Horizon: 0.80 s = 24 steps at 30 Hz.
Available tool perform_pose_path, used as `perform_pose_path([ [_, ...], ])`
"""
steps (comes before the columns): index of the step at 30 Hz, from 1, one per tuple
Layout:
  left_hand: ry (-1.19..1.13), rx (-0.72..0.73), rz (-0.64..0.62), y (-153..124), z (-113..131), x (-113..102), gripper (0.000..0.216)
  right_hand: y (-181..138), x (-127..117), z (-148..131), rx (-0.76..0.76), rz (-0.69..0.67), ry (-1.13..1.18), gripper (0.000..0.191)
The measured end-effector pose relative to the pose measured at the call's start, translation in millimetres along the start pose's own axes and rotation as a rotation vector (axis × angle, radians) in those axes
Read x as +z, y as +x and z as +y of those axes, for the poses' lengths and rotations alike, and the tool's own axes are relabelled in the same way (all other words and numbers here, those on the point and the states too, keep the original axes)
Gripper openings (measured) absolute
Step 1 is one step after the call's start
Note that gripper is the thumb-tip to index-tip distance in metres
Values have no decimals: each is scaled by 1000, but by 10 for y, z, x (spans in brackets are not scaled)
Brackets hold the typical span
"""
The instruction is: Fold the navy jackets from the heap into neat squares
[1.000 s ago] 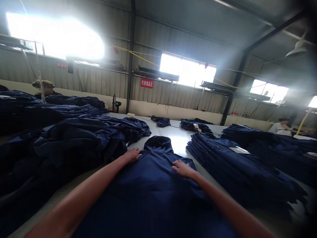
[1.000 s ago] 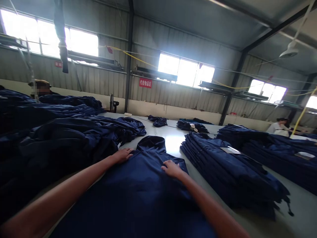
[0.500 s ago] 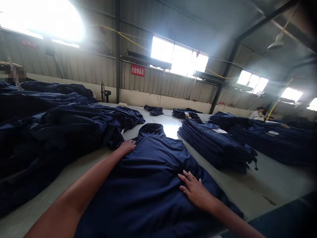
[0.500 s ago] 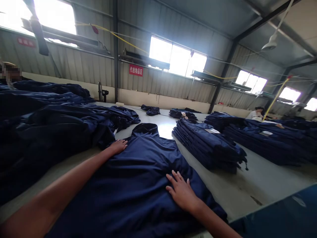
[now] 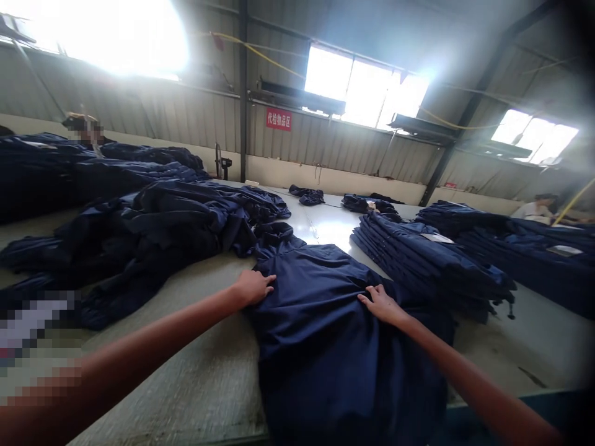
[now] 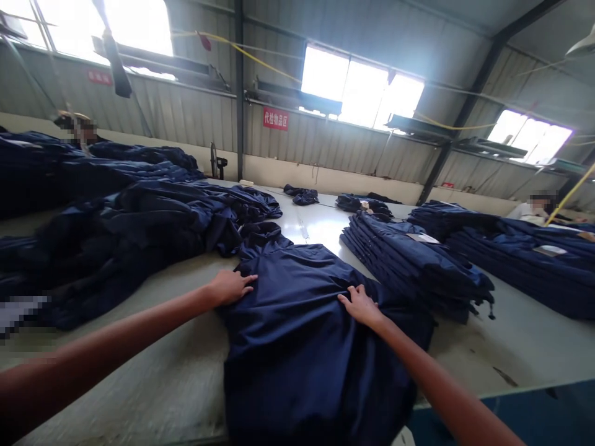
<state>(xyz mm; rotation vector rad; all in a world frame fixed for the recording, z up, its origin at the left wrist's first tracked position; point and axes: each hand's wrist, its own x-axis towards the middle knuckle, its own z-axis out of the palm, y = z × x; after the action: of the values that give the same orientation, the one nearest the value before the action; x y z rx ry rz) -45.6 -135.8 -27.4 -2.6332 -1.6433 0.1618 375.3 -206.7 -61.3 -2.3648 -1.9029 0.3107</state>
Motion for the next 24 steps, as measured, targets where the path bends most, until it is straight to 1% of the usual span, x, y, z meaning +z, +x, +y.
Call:
perform_pose_path([
  [2,9,5,-7,-123,-29,-79,50,165,0,-76,0,-4,-4,57],
  [5,33,4,-16,-264,-44,-153,49,403,-39,-173,-26,-28,5,54],
  [7,65,6,-26,-356,6,-159,51,540,-54,-239,-39,-50,6,56],
  [10,121,5,-53,-532,162,-130,53,715,-17,-374,-70,-91,0,63],
  [13,146,-17,-132,-724,313,-150,50,917,51,-544,-139,-136,-8,72],
  [15,125,3,-215,-788,330,-243,48,1082,51,-645,-215,-166,-9,77],
  [16,92,39,-254,-776,299,-314,47,1165,26,-684,-276,-185,-7,80],
  [17,48,82,-276,-726,238,-393,46,1240,-16,-712,-348,-206,-3,83],
  [18,-4,119,-271,-634,149,-469,44,1301,-70,-728,-420,-225,3,85],
  [19,-59,142,-233,-503,35,-528,42,1342,-133,-732,-484,-231,13,86],
  [20,-97,131,-149,-340,-97,-557,40,1358,-198,-722,-533,-215,25,84],
  [21,-122,100,-37,-159,-242,-547,40,1347,-258,-700,-564,-174,34,80],
  [22,-132,84,92,27,-389,-494,41,1308,-309,-666,-575,-109,36,74],
  [23,-121,82,195,202,-531,-401,44,1240,-345,-621,-561,-26,23,67],
  [24,-105,83,246,355,-657,-277,47,1150,-363,-568,-518,57,-8,62],
])
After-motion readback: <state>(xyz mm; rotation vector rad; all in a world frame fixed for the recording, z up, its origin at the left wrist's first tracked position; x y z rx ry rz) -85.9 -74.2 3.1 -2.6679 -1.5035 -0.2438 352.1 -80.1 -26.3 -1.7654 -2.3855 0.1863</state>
